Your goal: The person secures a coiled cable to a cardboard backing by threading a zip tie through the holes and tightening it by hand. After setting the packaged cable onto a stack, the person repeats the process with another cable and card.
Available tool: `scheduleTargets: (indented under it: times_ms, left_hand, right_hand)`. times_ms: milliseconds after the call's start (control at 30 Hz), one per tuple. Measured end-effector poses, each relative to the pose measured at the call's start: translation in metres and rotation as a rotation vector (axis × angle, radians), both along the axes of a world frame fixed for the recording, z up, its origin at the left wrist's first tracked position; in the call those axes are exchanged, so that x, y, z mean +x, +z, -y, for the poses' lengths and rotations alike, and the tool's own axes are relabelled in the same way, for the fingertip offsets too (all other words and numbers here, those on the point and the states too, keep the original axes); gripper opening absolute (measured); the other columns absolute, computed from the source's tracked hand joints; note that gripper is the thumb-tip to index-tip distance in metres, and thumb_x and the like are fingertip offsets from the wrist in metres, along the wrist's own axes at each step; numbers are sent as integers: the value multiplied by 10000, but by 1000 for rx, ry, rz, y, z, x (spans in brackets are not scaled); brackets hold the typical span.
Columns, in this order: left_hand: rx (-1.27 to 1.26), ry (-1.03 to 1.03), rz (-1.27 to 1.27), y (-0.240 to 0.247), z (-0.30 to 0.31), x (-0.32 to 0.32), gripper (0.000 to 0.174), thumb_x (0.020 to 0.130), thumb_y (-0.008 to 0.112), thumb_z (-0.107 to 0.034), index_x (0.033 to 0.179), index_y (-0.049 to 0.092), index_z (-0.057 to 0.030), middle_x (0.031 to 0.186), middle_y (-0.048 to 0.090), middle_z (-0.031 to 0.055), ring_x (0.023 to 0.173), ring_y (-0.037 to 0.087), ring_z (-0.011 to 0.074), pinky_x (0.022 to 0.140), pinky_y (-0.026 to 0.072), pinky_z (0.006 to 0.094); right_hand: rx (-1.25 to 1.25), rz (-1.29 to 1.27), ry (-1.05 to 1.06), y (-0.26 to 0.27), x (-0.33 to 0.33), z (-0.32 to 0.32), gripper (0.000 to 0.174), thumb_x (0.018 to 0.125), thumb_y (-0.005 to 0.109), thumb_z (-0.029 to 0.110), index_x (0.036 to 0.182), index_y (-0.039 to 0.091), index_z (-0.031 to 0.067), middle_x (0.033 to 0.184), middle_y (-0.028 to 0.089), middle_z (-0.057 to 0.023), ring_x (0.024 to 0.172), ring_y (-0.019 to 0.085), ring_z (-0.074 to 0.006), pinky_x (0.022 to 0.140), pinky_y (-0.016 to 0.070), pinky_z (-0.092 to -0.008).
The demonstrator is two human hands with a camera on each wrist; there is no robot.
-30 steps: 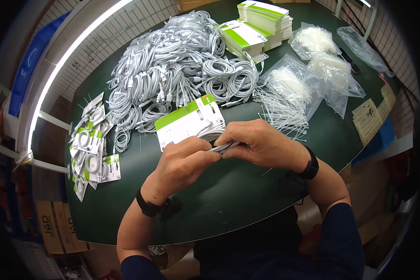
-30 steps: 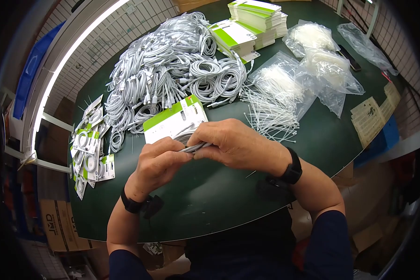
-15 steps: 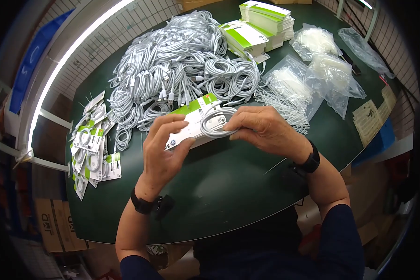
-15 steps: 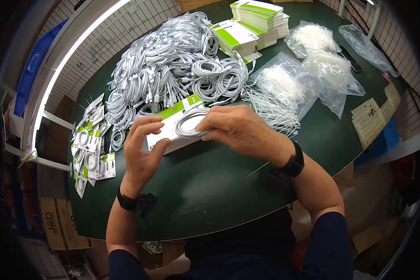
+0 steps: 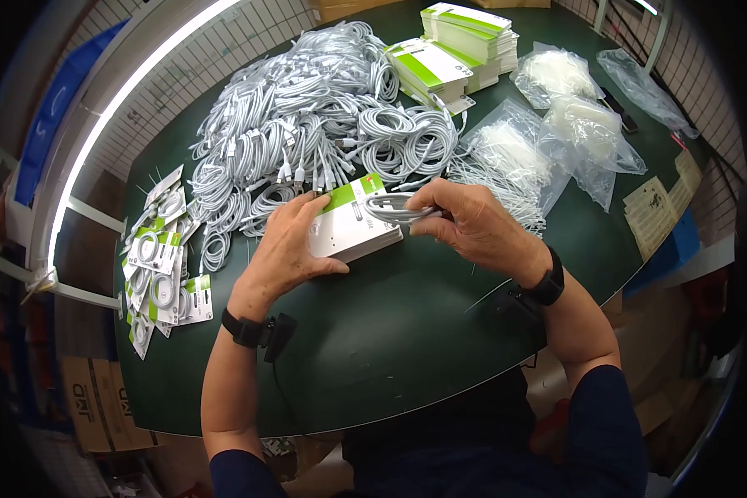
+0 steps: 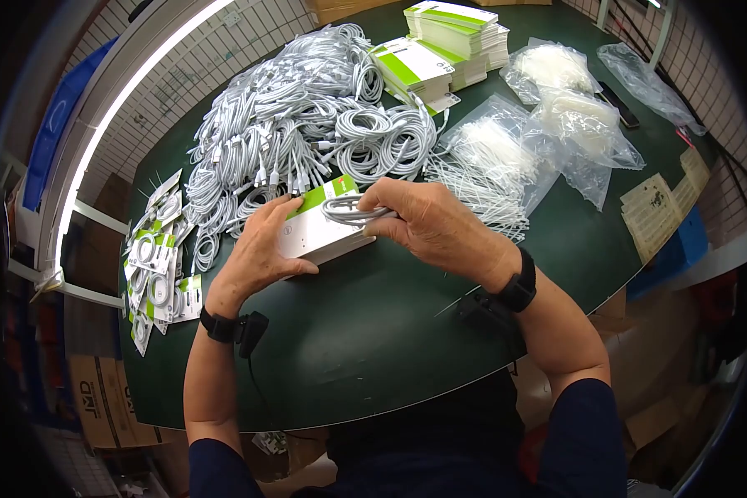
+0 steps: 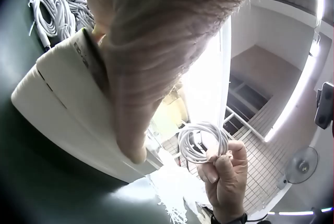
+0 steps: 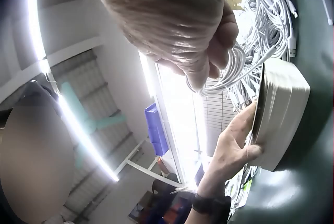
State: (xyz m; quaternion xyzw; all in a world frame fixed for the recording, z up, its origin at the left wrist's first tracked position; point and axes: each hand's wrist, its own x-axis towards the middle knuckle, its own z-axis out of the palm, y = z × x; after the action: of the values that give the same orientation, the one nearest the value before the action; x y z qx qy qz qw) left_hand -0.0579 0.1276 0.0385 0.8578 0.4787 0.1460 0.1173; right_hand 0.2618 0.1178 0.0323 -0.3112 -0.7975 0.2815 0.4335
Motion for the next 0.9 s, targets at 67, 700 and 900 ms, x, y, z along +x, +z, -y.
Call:
scheduleTargets:
  times_ms: [67, 700, 900]
  left_hand:
    - [43, -17, -4, -2, 1, -4, 862, 722, 954, -341, 1438, 600, -20, 1463, 586, 237, 1394, 519, 437, 1198, 394, 504]
    - [354, -63, -69, -5, 113, 48, 94, 908, 669, -95, 988, 663, -46, 860, 676, 70, 777, 695, 219, 691, 563, 379]
    - [357, -31, 38, -21, 96, 52, 120, 921, 715, -125, 1010, 686, -49, 896, 693, 78, 780, 708, 241, 679, 576, 363]
  right_hand:
    - [47, 5, 20, 0, 2, -2, 247, 937, 809, 58, 1169, 730, 30, 966, 757, -108, 783, 721, -186, 708, 574, -318]
    - [317, -78, 196, 2, -42, 36, 311, 868, 807, -61, 1149, 761, 65, 980, 752, -140, 787, 752, -259, 675, 609, -338]
    - [239, -99, 113, -24, -52, 32, 301, 869, 800, -62, 1141, 766, 63, 971, 751, -130, 810, 752, -267, 676, 602, -344]
